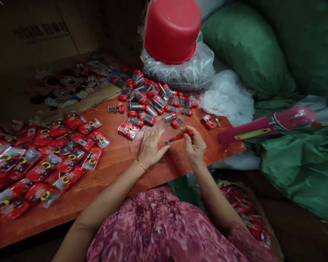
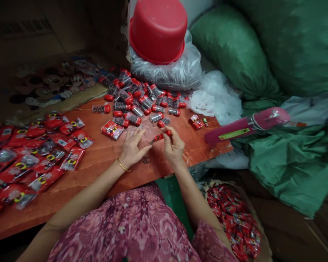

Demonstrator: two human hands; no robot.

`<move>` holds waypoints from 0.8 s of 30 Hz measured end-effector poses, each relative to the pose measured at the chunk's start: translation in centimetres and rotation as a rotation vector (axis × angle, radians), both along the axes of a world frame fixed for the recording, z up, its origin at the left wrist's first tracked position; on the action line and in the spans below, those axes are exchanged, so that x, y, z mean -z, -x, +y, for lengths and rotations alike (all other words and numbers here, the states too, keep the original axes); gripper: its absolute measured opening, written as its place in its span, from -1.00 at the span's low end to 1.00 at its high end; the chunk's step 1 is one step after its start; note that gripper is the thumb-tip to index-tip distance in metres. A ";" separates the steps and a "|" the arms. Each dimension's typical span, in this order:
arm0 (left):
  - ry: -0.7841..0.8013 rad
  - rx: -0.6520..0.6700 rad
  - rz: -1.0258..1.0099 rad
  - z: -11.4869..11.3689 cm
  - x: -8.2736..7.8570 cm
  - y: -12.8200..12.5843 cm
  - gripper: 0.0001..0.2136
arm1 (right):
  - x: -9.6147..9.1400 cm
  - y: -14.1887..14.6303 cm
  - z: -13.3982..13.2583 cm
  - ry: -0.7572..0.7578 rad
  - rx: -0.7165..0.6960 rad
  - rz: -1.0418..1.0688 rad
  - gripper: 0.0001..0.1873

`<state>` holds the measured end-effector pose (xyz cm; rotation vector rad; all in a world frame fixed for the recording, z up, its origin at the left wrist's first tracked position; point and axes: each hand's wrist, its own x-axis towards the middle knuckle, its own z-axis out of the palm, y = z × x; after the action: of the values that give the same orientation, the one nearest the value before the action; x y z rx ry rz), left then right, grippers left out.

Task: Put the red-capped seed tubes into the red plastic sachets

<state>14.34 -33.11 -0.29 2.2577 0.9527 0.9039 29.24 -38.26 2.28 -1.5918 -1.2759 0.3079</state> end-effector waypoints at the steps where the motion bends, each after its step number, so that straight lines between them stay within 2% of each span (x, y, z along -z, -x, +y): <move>1: 0.026 0.012 0.029 0.1 0.1 0.0 -0.51 | 0.2 -0.2 0.0 0.031 -0.031 -0.035 -0.72; 3: 0.085 0.042 0.082 0.1 0.4 0.0 -0.59 | 0.8 -0.4 0.0 0.087 -0.047 -0.078 -0.72; 6: 0.127 0.062 0.100 0.0 0.8 -0.2 -0.61 | 1.6 -0.4 0.1 0.084 0.038 -0.054 -0.70; 12: 0.133 0.066 0.089 -0.2 0.8 -0.4 -0.65 | 1.6 0.5 0.4 0.067 0.069 0.102 -0.69; 18: 0.134 0.077 0.123 0.0 0.4 -0.5 -0.79 | 1.5 0.5 0.8 0.220 -0.129 0.184 -0.69; 24: 0.131 0.093 0.118 0.1 0.5 -0.3 -0.82 | -0.2 -0.5 0.5 0.306 -0.320 -0.147 -0.67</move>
<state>14.69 -33.02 -0.80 2.2429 0.9208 0.6555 29.70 -37.78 2.45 -1.6839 -1.6639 0.6200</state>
